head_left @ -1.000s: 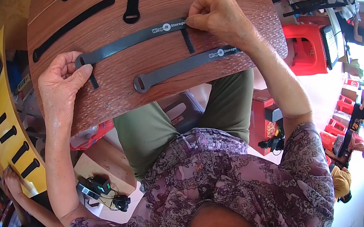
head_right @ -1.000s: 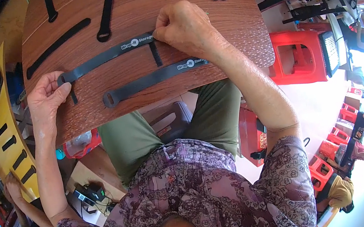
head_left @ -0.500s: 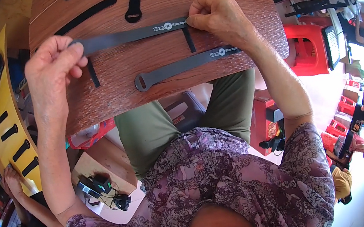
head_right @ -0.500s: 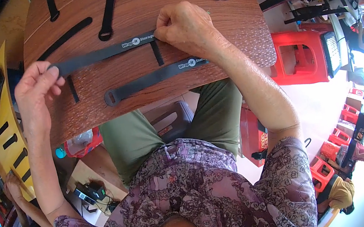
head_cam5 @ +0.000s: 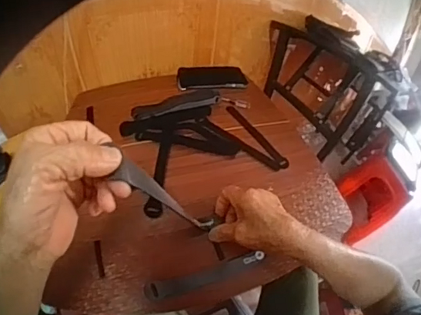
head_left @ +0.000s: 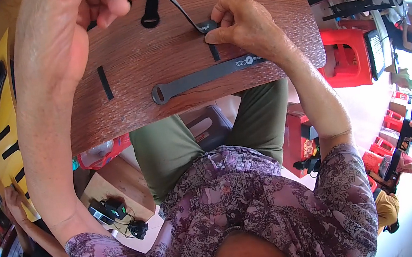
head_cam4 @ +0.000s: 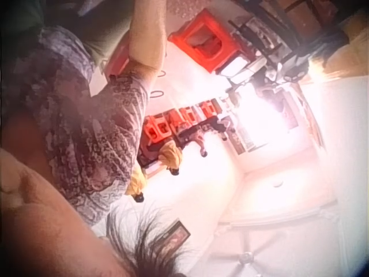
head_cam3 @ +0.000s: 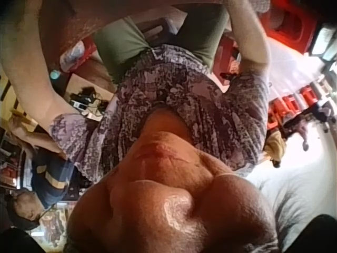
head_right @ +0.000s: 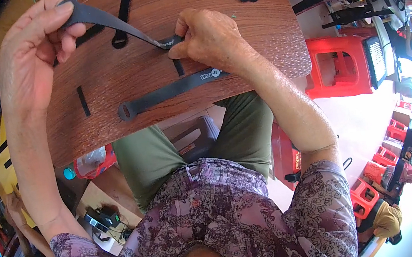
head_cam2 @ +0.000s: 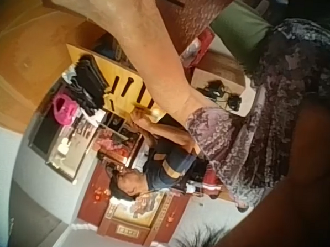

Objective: Assembling black hook-and-loop straps by threading them through plastic buckles and inspecting the components.

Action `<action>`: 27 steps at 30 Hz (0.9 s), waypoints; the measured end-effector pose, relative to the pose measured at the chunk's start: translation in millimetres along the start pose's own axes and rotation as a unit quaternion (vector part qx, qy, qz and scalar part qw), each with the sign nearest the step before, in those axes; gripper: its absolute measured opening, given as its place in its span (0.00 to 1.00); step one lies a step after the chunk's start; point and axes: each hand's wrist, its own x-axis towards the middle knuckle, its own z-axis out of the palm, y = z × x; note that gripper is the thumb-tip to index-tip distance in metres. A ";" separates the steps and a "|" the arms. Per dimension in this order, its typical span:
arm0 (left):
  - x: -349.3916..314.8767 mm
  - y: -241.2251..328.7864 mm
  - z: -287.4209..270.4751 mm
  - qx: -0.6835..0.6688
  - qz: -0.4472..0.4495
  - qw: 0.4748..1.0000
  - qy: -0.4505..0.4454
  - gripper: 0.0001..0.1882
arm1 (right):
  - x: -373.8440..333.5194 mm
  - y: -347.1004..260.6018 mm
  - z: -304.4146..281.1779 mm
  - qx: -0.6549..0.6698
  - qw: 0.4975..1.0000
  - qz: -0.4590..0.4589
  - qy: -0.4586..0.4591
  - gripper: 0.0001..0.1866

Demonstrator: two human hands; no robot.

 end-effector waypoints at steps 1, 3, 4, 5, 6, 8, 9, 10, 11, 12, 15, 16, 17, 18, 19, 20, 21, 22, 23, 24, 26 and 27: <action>-2.7 13.2 13.5 0.006 -0.013 0.999 0.043 0.07 | 0.2 1.3 0.0 0.000 1.000 0.001 0.000 0.19; -2.9 24.3 31.2 0.013 -0.026 0.996 0.086 0.04 | -1.0 -0.5 -0.9 0.003 1.000 0.006 0.000 0.19; -2.6 26.3 36.0 0.012 -0.020 0.996 0.084 0.04 | -1.3 -1.6 -1.2 0.005 1.000 0.012 -0.001 0.19; -2.3 28.5 40.9 0.011 -0.014 0.996 0.082 0.05 | -0.9 -1.6 -1.2 0.005 1.000 0.011 -0.001 0.19; -1.3 31.2 47.8 0.010 -0.014 0.997 0.081 0.05 | -0.2 0.1 -1.1 0.002 1.000 0.011 -0.001 0.19; 0.0 35.7 60.4 0.001 -0.011 0.998 0.057 0.06 | -0.6 1.4 -1.7 -0.003 1.000 0.013 0.000 0.19; 2.2 35.2 62.5 0.001 -0.011 0.998 0.058 0.06 | -1.4 -1.1 -2.7 -0.015 1.000 0.018 0.000 0.19; 7.2 32.8 64.3 -0.012 0.013 1.000 0.005 0.06 | -1.7 -3.0 -3.8 -0.028 0.999 0.025 -0.001 0.20; 12.0 31.3 66.6 -0.026 0.037 0.998 -0.048 0.07 | -1.3 -4.0 -5.2 -0.028 0.999 0.025 -0.001 0.20; 13.8 32.7 69.6 -0.025 0.037 0.998 -0.047 0.07 | -0.7 -6.5 -6.3 -0.035 0.999 0.032 -0.013 0.19; 24.3 29.1 75.9 -0.089 0.093 0.990 -0.050 0.08 | -0.4 -9.9 -4.7 -0.044 0.998 0.031 -0.019 0.19; 30.2 26.4 76.0 -0.090 0.094 0.990 -0.053 0.08 | -1.4 -9.6 -4.6 -0.048 0.998 0.026 -0.012 0.19; 35.2 24.3 75.0 -0.114 0.093 0.987 -0.064 0.08 | -1.9 -9.2 -4.3 -0.049 0.998 0.028 -0.010 0.19; 39.2 22.9 73.6 -0.136 0.092 0.984 -0.074 0.08 | -1.1 -8.7 -2.7 -0.056 0.998 0.025 -0.011 0.18; 42.3 23.0 73.0 -0.135 0.092 0.984 -0.074 0.08 | -0.6 -8.8 -1.3 -0.062 0.998 0.021 -0.012 0.18; 44.5 23.7 72.3 -0.142 0.070 0.987 -0.038 0.07 | -0.6 -9.7 0.2 -0.061 0.998 0.020 -0.011 0.18; 47.9 22.1 73.0 -0.152 0.046 0.987 -0.005 0.07 | -1.4 -8.5 1.7 -0.061 0.998 0.019 -0.006 0.18; 50.6 19.7 72.6 -0.152 0.046 0.987 -0.008 0.07 | -2.3 -7.2 2.5 -0.061 0.998 0.018 -0.001 0.18; 52.8 16.9 71.8 -0.168 0.044 0.985 0.010 0.06 | -3.2 -5.6 2.6 -0.061 0.998 0.021 0.000 0.18; 54.3 15.8 71.2 -0.183 0.043 0.982 0.030 0.05 | -3.9 -5.4 2.6 -0.064 0.998 0.018 -0.001 0.18; 59.1 13.8 73.1 -0.187 0.049 0.981 0.026 0.05 | -5.3 -5.1 2.0 -0.067 0.998 0.018 -0.001 0.18; 59.4 14.3 73.8 -0.191 0.056 0.980 0.026 0.04 | -5.6 -6.5 1.3 -0.070 0.997 0.022 -0.002 0.19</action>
